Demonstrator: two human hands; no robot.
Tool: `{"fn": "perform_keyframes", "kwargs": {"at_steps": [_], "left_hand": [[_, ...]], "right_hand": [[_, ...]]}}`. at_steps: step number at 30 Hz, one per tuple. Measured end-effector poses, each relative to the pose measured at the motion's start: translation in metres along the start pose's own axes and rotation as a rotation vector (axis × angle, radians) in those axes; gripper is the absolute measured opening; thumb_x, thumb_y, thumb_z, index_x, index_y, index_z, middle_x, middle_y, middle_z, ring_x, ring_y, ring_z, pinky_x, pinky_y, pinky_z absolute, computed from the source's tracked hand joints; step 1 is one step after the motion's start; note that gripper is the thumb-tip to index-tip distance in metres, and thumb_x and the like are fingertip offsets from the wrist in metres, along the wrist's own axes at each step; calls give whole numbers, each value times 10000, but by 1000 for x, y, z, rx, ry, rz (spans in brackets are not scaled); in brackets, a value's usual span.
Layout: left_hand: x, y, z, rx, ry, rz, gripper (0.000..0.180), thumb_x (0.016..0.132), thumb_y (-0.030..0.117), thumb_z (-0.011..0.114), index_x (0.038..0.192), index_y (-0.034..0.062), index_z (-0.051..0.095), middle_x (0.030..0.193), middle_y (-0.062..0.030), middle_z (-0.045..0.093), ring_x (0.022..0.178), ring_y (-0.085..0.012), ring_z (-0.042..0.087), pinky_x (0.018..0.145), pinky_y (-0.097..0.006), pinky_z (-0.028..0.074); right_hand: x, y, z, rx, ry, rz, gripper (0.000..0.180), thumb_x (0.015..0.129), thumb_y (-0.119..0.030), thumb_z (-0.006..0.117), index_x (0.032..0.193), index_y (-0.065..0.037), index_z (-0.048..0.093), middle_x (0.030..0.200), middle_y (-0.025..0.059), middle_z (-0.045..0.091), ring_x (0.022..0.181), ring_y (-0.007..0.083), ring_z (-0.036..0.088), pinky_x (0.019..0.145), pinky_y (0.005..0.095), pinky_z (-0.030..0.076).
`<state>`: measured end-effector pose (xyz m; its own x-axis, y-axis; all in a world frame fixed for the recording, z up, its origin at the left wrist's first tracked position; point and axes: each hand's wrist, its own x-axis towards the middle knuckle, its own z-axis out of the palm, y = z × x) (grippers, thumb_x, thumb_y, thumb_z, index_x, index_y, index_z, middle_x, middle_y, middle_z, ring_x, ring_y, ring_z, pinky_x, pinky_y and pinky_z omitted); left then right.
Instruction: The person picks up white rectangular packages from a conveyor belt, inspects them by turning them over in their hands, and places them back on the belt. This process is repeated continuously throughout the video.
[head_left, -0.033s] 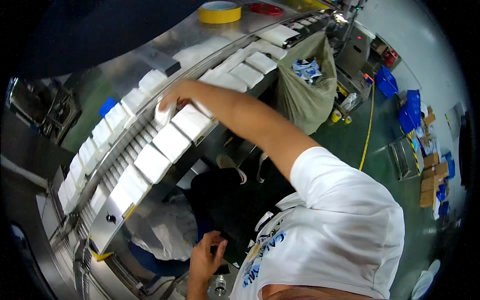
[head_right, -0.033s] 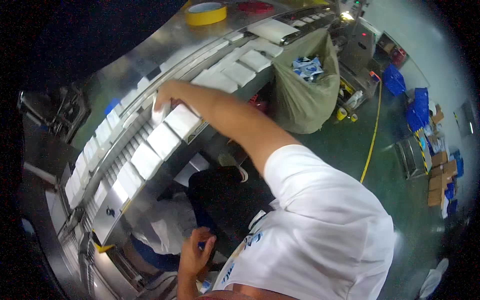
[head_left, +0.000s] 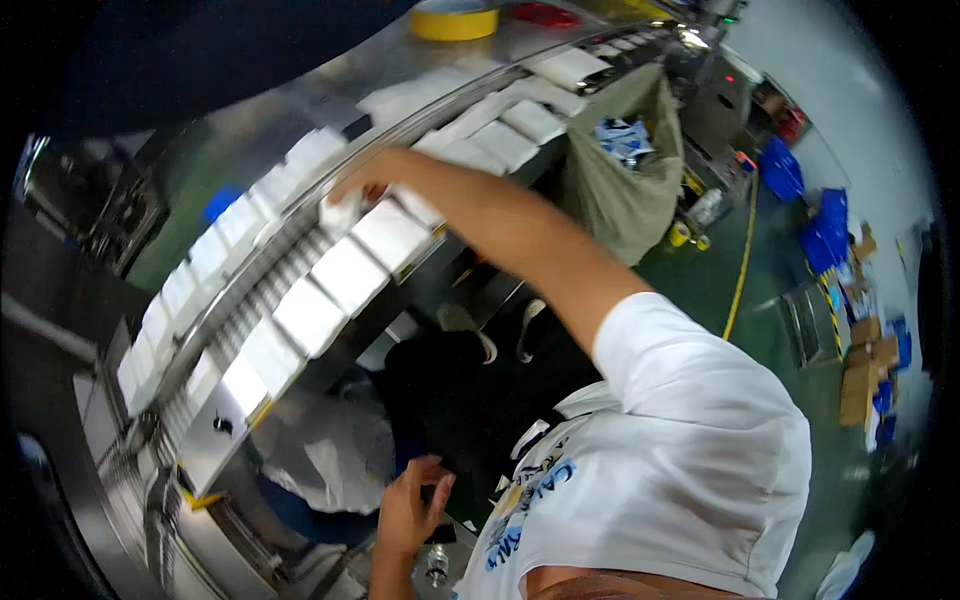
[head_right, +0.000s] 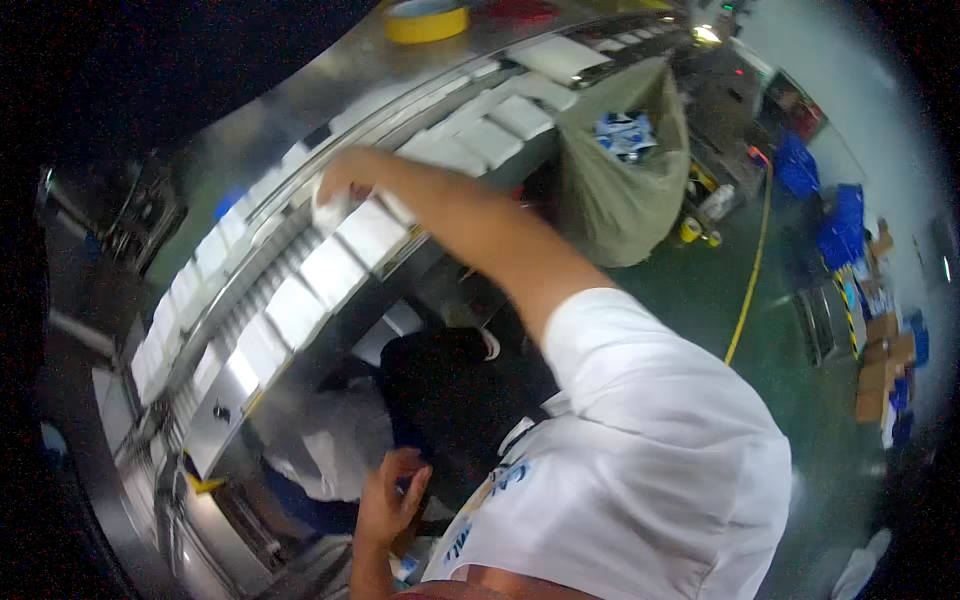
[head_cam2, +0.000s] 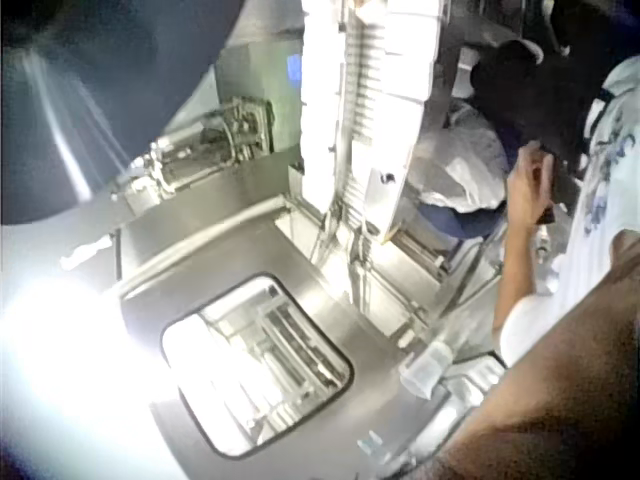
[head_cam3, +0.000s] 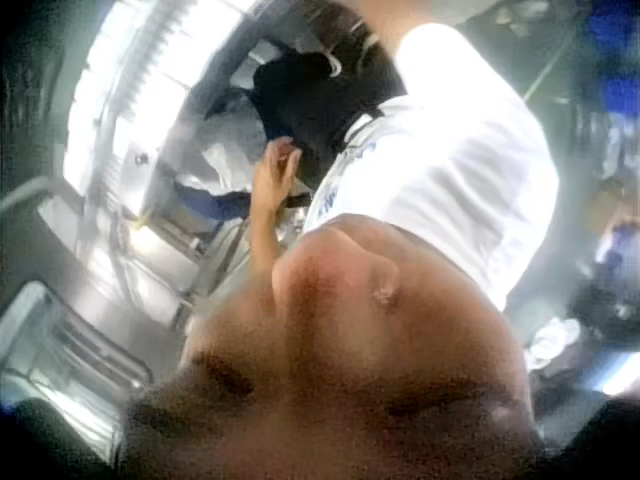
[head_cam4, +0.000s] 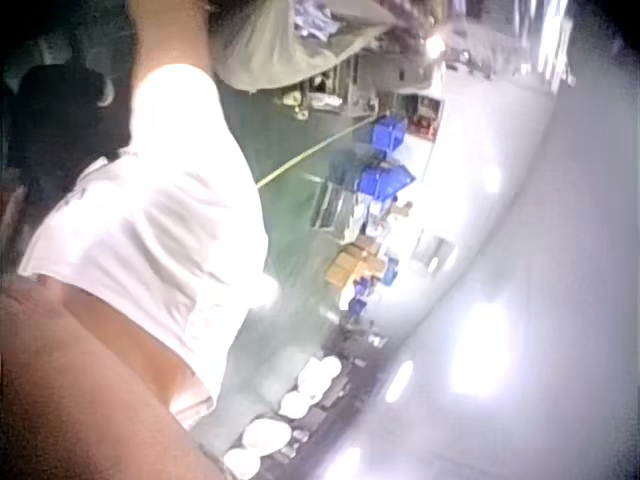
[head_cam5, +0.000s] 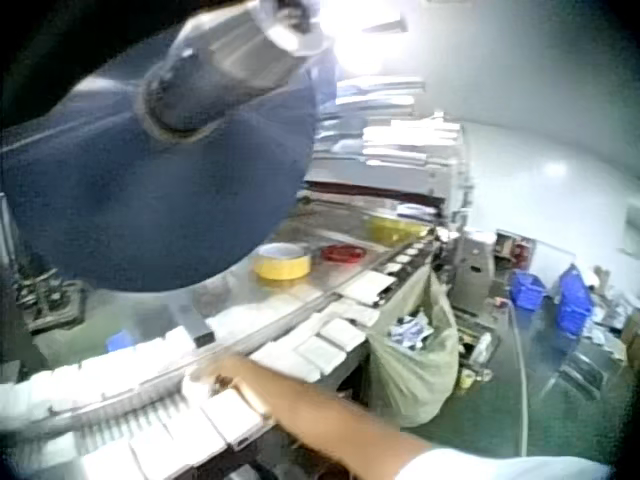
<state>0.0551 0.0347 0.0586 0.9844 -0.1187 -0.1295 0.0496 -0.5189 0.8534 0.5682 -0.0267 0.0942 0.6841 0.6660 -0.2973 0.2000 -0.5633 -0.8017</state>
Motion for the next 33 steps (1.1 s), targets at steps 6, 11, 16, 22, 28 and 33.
{"fn": "perform_keyframes", "kwargs": {"at_steps": [6,11,16,22,28,33], "left_hand": [[8,-11,-4,-387,60,-7,398,1002,144,738,1322,0,549,1106,-153,756,1011,-266,759,875,-355,592],[-3,-16,-10,-1011,165,64,688,1002,250,757,1530,68,356,1475,-195,544,1330,-290,600,1102,-395,475],[1,-17,-7,-1185,294,181,940,937,500,795,1595,87,268,1498,-225,507,1388,-355,556,1157,-454,455],[0,-17,-9,-1198,243,124,834,966,401,778,1564,-6,363,1462,-161,580,1336,-287,613,1124,-432,507],[2,4,-18,-1162,258,30,583,1049,144,653,1547,3,384,1436,-185,620,1278,-298,663,1097,-439,536],[1,-4,-9,-1094,391,-5,535,1053,90,643,1525,7,405,1435,-148,611,1310,-233,619,1114,-399,501]], "right_hand": [[-161,-55,-12,169,188,-324,465,867,-337,876,1145,11,745,1092,122,748,933,175,726,823,305,631],[-200,-71,60,143,-180,-440,402,927,-290,827,1152,-25,625,899,28,693,801,82,648,686,257,557],[-219,-70,115,192,-441,-385,344,986,-209,765,1211,6,620,942,28,705,819,67,641,680,240,513],[-237,-70,153,201,-633,-344,317,1022,-235,726,1221,4,662,996,48,725,884,89,673,736,254,549],[-261,-60,172,171,-227,-534,318,963,-251,783,1149,-8,697,976,81,726,801,140,694,684,298,577],[-285,-53,174,90,7,-571,226,880,-91,858,986,-45,664,891,-4,642,732,38,597,617,207,487]]}}
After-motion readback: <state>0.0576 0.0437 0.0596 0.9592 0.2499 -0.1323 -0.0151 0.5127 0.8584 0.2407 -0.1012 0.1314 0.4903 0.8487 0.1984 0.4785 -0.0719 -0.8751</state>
